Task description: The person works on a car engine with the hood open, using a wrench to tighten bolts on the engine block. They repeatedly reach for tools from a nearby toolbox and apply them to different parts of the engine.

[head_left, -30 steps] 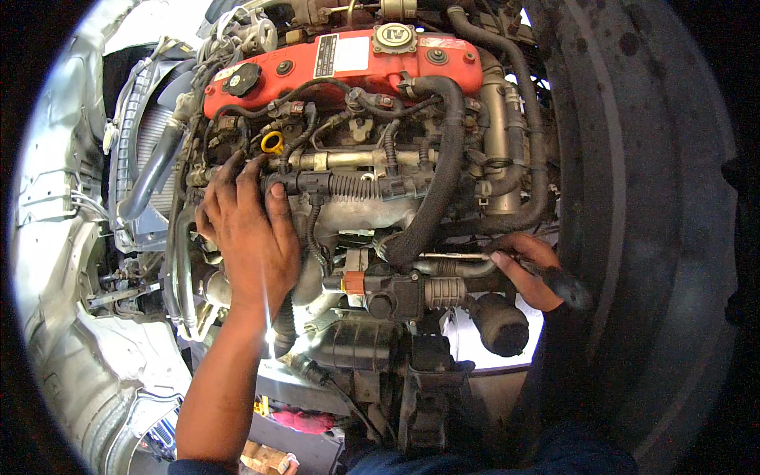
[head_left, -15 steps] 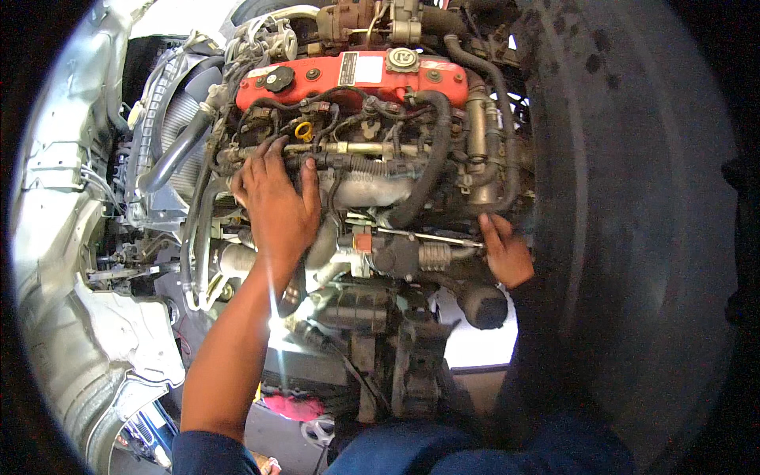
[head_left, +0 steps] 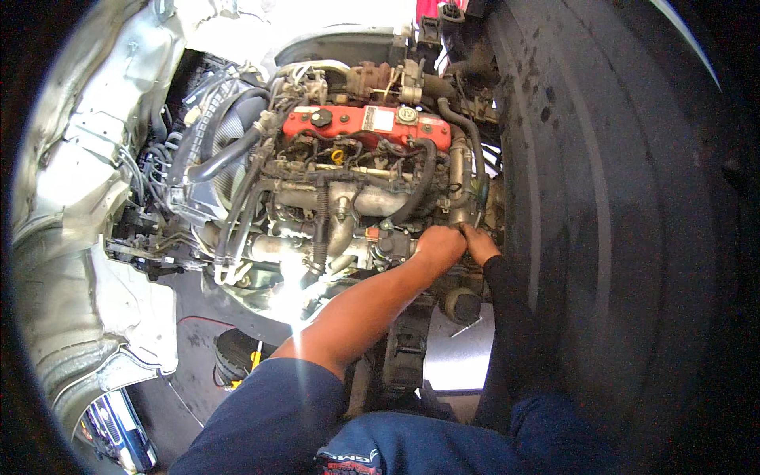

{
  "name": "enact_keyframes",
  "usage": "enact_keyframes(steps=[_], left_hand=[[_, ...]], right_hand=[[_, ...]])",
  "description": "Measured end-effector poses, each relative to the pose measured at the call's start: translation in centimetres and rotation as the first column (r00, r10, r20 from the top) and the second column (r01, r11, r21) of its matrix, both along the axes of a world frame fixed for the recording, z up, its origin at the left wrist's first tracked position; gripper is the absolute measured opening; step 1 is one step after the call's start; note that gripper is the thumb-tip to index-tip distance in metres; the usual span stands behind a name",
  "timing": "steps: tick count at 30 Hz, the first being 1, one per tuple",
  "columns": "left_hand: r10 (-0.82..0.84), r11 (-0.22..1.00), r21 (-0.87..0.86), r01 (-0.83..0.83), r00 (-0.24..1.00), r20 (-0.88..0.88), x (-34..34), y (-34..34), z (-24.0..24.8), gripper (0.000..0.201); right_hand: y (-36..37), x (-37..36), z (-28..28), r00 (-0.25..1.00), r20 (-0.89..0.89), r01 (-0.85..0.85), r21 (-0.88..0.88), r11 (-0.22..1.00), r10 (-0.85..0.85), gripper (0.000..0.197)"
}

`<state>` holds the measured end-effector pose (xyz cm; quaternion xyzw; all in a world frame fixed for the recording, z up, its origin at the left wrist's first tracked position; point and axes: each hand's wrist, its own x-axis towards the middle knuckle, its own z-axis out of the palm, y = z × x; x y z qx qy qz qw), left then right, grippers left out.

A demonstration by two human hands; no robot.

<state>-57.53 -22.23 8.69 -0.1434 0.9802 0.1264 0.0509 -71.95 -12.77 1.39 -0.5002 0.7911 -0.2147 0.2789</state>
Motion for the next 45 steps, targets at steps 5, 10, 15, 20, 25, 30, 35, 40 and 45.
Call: enact_keyframes(steps=[5, 10, 15, 20, 25, 30, 35, 40, 45], left_hand=[[-0.057, 0.997, -0.053, 0.057, 0.998, -0.004, 0.0, 0.0, 0.7, 0.019], [-0.004, 1.0, 0.012, 0.003, 0.998, 0.061, -0.5, -0.2, 0.9, 0.02], [0.077, 0.996, 0.033, -0.08, 0.994, 0.08, -0.4, -0.3, 1.2, 0.019], [0.086, 0.996, 0.024, -0.087, 0.996, 0.032, -0.2, 0.0, 2.0, 0.018], [0.14, 0.989, 0.043, -0.143, 0.989, 0.057, -0.1, -0.3, 2.1, 0.018], [0.144, 0.979, 0.12, -0.166, 0.975, 0.172, -0.2, -0.3, 2.2, 0.019], [0.188, 0.973, 0.112, -0.203, 0.973, 0.134, -0.3, -0.2, 2.3, 0.019], [0.121, 0.988, 0.079, -0.133, 0.983, 0.141, -0.3, -0.3, 2.0, 0.02], [0.189, 0.972, 0.118, -0.202, 0.975, 0.115, -0.3, 0.1, 1.6, 0.019]], right_hand=[[1.9, 0.3, 3.6, 0.985, 0.077, 0.155, 0.0, 0.988, -0.155, 0.054], [4.5, 2.4, 5.0, 0.964, 0.176, 0.214, -0.061, 0.975, -0.2, 0.046], [4.8, 4.3, 3.0, 0.971, -0.066, 0.193, -0.356, 0.915, -0.23, 0.043], [1.3, 0.6, 3.0, 0.951, 0.095, 0.279, 0.154, 0.948, -0.295, 0.062], [3.8, 2.4, 3.2, 1.0, 0.0, 0.006, -0.389, 0.921, -0.006, 0.046], [4.2, 3.4, 4.9, 0.977, 0.053, 0.212, -0.086, 0.974, -0.208, 0.053], [2.8, 0.5, 6.8, 0.997, 0.042, 0.069, -0.002, 0.998, -0.068, 0.055], [5.2, 1.8, 5.8, 1.0, -0.004, -0.026, -0.256, 0.966, 0.026, 0.059], [3.3, 0.9, 5.7, 0.969, 0.189, 0.157, 0.034, 0.987, -0.16, 0.053]])
